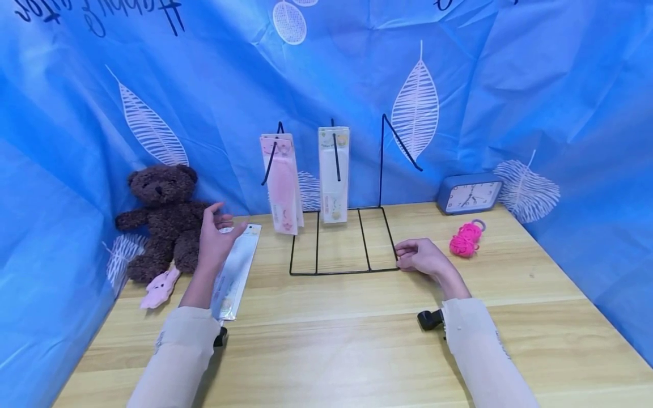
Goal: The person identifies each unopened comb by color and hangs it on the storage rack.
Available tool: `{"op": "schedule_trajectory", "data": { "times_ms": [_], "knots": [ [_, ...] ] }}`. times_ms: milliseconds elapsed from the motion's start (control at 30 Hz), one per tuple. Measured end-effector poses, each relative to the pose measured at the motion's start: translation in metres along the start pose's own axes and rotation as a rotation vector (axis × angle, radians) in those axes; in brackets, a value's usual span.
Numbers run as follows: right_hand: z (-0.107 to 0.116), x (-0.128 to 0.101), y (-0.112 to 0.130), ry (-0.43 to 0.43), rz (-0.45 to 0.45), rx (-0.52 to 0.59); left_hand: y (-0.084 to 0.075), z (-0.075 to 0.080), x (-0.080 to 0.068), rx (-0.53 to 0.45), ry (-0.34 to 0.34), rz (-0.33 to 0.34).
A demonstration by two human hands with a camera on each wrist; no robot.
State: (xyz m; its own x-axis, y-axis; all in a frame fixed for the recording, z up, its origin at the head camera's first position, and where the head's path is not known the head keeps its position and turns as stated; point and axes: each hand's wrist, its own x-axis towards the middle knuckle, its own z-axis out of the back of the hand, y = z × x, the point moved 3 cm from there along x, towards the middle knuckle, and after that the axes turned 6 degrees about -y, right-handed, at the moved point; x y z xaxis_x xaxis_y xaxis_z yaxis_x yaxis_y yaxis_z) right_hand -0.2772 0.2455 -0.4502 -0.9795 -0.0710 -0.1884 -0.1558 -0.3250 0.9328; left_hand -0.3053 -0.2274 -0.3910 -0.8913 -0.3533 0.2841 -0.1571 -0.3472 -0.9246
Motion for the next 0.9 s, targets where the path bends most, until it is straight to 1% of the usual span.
{"op": "schedule_trajectory", "data": {
  "times_ms": [167, 233, 467, 533, 700, 800, 900],
  "knots": [
    [0.0, 0.0, 0.0, 0.003, 0.003, 0.005, 0.012, 0.01, -0.004, 0.064, 0.016, 0.023],
    [0.0, 0.0, 0.0, 0.003, 0.002, 0.008, 0.016, 0.013, -0.005, 0.084, 0.044, 0.031],
    [-0.001, 0.0, -0.001, 0.003, 0.002, 0.009, 0.025, 0.019, -0.01, 0.186, 0.264, 0.123],
    [-0.001, -0.001, -0.001, 0.003, 0.001, 0.009, 0.026, 0.019, -0.011, 0.209, 0.303, 0.135],
    [-0.001, -0.001, -0.001, 0.004, 0.002, 0.005, 0.028, 0.02, -0.012, 0.244, 0.343, 0.141],
    [-0.001, -0.001, -0.001, 0.002, 0.001, 0.011, 0.029, 0.02, -0.012, 0.257, 0.356, 0.142],
    [0.0, 0.0, -0.001, 0.0, 0.0, 0.01, 0.032, 0.02, -0.011, 0.281, 0.359, 0.164]
  ]
}}
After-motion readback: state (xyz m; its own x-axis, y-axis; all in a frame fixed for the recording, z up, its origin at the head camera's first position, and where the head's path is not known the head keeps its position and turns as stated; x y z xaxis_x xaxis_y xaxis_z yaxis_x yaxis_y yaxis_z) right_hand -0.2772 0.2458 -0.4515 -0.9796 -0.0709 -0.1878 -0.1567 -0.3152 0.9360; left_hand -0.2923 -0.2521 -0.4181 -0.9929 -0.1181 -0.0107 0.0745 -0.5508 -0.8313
